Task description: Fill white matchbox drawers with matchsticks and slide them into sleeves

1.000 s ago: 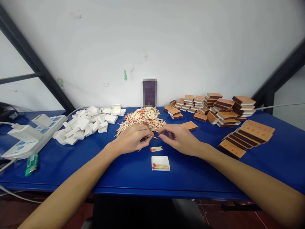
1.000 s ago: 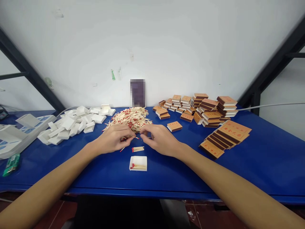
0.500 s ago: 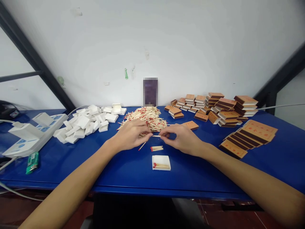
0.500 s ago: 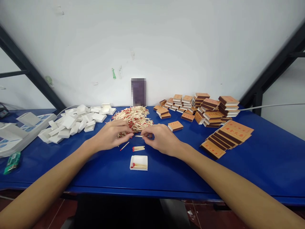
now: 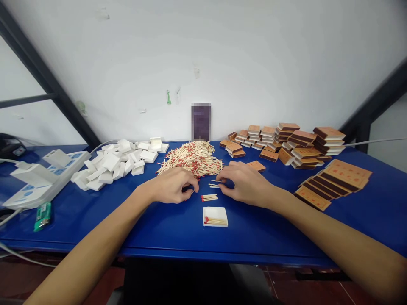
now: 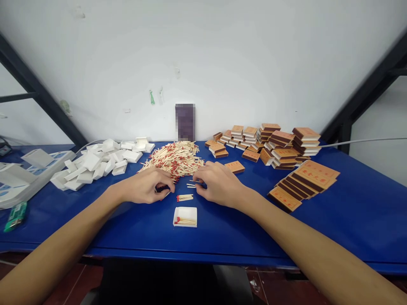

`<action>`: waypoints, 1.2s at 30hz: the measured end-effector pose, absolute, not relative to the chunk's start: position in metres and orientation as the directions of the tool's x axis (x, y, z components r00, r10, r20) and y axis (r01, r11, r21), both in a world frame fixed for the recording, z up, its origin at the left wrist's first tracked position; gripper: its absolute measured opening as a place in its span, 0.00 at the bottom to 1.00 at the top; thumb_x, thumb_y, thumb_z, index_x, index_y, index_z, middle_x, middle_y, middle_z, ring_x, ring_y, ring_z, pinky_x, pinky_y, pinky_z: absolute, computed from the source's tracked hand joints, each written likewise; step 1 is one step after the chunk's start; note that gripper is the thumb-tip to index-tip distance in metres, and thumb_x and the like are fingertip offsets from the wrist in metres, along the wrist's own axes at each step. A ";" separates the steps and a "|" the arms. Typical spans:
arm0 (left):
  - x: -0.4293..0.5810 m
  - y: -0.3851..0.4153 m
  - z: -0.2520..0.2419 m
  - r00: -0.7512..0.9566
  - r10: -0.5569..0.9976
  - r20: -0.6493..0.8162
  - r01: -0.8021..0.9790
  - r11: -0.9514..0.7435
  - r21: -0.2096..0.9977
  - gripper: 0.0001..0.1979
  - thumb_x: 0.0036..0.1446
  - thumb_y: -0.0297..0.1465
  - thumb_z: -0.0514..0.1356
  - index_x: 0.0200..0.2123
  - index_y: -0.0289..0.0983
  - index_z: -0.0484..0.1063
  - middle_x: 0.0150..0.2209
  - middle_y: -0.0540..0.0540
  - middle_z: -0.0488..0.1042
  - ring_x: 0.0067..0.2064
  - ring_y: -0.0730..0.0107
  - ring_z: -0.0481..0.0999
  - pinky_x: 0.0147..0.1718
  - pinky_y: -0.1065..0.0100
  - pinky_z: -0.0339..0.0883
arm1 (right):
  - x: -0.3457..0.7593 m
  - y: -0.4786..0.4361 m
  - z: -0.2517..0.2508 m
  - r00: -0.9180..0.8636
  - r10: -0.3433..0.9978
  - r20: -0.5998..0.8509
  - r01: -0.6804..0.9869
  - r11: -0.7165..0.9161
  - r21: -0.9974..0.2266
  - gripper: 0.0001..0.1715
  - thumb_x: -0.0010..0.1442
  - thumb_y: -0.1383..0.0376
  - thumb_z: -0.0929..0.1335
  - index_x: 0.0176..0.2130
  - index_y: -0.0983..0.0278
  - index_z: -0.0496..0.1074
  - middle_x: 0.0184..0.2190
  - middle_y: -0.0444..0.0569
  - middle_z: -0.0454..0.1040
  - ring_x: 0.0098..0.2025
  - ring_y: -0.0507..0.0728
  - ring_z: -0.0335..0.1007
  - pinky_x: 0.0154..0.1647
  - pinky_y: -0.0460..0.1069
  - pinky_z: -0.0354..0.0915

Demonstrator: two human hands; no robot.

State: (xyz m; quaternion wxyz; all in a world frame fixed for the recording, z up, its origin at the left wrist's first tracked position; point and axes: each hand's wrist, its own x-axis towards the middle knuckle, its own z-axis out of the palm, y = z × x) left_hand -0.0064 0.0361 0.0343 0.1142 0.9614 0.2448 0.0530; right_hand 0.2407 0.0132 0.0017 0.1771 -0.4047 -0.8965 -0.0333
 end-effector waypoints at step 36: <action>0.008 0.036 0.012 0.820 0.525 0.226 0.517 -0.850 0.097 0.07 0.58 0.26 0.56 0.32 0.36 0.74 0.28 0.50 0.74 0.29 0.72 0.70 0.39 0.68 0.61 | 0.242 0.021 -0.004 -0.496 0.813 0.305 0.768 0.575 -0.284 0.14 0.64 0.65 0.63 0.26 0.63 0.68 0.26 0.46 0.69 0.29 0.54 0.63 0.31 0.48 0.54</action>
